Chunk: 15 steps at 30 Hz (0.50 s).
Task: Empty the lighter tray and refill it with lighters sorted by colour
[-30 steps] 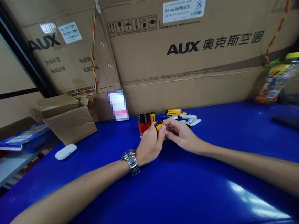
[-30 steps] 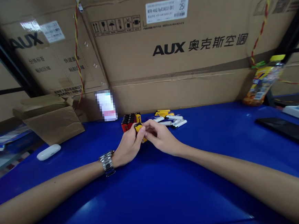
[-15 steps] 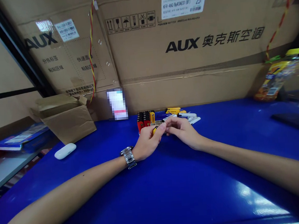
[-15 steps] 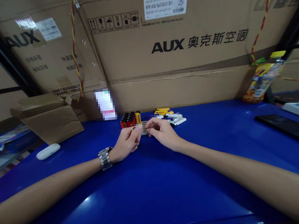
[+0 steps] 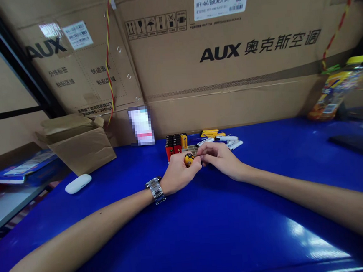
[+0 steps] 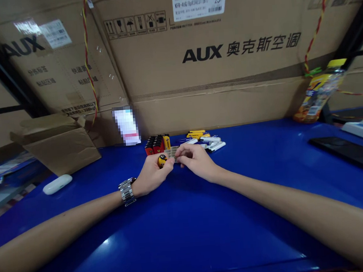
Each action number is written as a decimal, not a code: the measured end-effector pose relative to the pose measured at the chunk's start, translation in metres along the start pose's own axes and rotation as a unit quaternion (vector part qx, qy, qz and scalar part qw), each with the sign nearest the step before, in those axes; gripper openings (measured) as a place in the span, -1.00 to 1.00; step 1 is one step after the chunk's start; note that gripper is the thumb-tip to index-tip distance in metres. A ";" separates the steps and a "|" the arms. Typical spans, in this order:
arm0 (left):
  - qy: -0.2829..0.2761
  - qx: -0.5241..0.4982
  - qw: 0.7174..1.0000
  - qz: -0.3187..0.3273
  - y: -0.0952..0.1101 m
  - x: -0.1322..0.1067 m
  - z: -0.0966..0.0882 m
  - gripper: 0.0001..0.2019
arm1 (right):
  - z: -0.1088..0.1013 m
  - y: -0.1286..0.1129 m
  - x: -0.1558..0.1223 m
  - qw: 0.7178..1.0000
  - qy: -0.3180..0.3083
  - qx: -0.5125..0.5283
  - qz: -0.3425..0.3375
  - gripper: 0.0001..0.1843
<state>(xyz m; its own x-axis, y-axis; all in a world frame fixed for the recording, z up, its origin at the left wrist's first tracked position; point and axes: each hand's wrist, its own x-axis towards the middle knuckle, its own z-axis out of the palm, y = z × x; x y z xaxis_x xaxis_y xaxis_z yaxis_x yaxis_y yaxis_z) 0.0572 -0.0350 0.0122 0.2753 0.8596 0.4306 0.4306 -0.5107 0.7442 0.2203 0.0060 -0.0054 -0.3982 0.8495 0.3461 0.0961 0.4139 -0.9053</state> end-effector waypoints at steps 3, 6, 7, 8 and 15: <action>-0.019 -0.008 1.000 0.003 0.000 -0.001 -0.001 -0.67 | 0.000 0.000 0.000 1.000 -0.001 0.000 -0.001 -0.96; -0.021 -0.004 1.000 0.006 0.000 -0.002 -0.001 -0.66 | 0.001 0.000 0.000 1.000 -0.003 0.001 0.000 -0.95; -0.017 0.002 1.000 0.006 0.000 -0.002 -0.001 -0.66 | 0.001 0.000 0.000 1.000 -0.005 0.002 -0.001 -0.95; -0.015 0.008 1.000 0.007 0.000 -0.002 -0.001 -0.66 | 0.001 0.000 0.000 1.000 -0.007 0.001 -0.001 -0.95; -0.010 0.022 1.000 -0.004 0.000 -0.001 0.000 -0.71 | 0.000 0.000 0.000 1.000 -0.015 -0.014 0.001 -0.94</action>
<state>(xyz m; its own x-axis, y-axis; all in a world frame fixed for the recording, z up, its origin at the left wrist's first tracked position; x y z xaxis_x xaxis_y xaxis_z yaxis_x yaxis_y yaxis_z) 0.0571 -0.0359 0.0122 0.2882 0.8636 0.4136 0.4702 -0.5039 0.7246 0.2204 0.0066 -0.0056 -0.4254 0.8403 0.3362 0.1229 0.4217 -0.8984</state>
